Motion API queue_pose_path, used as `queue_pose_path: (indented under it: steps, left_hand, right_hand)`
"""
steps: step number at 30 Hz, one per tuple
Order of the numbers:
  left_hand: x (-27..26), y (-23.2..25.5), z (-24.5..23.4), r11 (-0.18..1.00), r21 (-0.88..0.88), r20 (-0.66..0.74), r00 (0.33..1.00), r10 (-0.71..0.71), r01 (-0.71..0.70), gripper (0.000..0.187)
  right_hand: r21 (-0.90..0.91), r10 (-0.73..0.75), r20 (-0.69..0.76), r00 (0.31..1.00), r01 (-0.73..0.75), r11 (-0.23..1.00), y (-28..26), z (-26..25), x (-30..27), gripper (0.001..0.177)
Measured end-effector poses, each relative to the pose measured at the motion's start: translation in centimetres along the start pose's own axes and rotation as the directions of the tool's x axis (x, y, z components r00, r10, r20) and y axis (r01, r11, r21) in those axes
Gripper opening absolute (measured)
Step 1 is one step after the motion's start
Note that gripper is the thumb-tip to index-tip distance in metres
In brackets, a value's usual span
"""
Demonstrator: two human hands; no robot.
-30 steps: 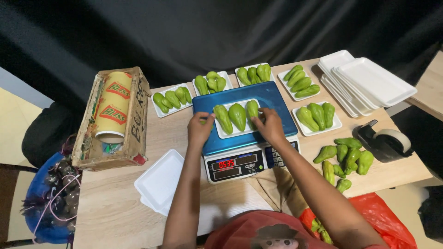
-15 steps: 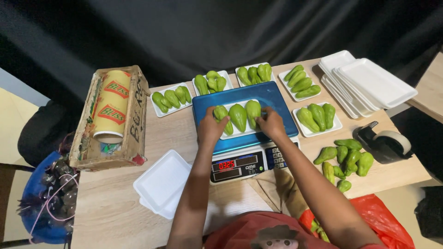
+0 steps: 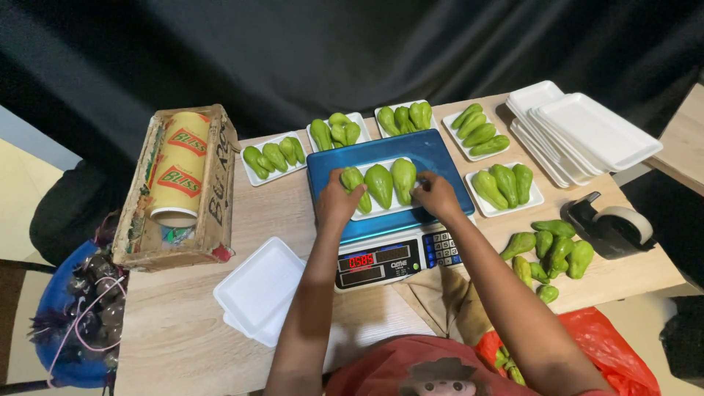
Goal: A person cleans green fruits with a cloth, trims their stems with a knife, and weighs them on a digital scale before placing them in trays.
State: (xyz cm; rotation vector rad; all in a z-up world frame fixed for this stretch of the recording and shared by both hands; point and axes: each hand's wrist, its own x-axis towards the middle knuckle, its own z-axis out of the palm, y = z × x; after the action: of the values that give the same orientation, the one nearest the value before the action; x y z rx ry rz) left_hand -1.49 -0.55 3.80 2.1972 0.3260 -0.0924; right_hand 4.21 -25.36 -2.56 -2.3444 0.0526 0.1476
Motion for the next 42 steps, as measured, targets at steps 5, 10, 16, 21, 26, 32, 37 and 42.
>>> queue_pose_path:
  steps: [5,10,16,21,26,32,37,42]
  left_hand:
    - [0.3,-0.4,0.5,1.0,0.001,-0.014,1.0,0.005,-0.005,0.069]
    - [1.5,-1.6,1.1,1.0,0.004,-0.003,1.0,0.004,-0.004,0.069]
    - [1.5,-2.0,0.7,0.995,-0.091,0.004,0.999,0.039,-0.039,0.07]
    - [1.4,-1.6,0.6,0.998,-0.04,-0.003,0.999,0.038,-0.038,0.069]
    - [1.3,-1.7,0.7,1.0,0.013,0.004,1.0,0.029,-0.029,0.073]
    - [0.7,-1.3,0.3,0.998,0.008,-0.008,0.998,0.06,-0.06,0.07]
    - [1.0,-1.2,0.2,0.998,0.018,-0.003,0.998,0.064,-0.064,0.074]
    - [3.1,-4.3,1.7,0.99,-0.136,-0.06,0.998,0.033,-0.041,0.072]
  right_hand:
    - [-0.016,0.003,0.016,1.0,-0.003,1.0,-1.2,0.0,-1.0,0.051]
    - [-0.034,0.006,0.019,1.0,-0.006,0.999,-1.4,0.3,-1.5,0.054]
    - [0.042,-0.023,-0.029,0.999,0.025,0.999,-2.4,1.6,-1.5,0.066]
    - [-0.121,-0.1,-0.16,0.982,0.081,0.989,-2.1,2.3,-1.9,0.061]
    - [-0.405,-0.253,-0.29,0.923,0.122,0.906,-1.3,4.2,-1.9,0.054]
    - [-0.488,-0.33,-0.333,0.883,0.138,0.862,0.9,6.4,-1.4,0.053]
    - [-0.402,-0.298,-0.294,0.908,0.165,0.901,-0.4,5.2,-2.9,0.05]
    - [-0.087,-0.382,-0.387,0.839,0.379,0.921,1.4,4.1,-3.3,0.065]
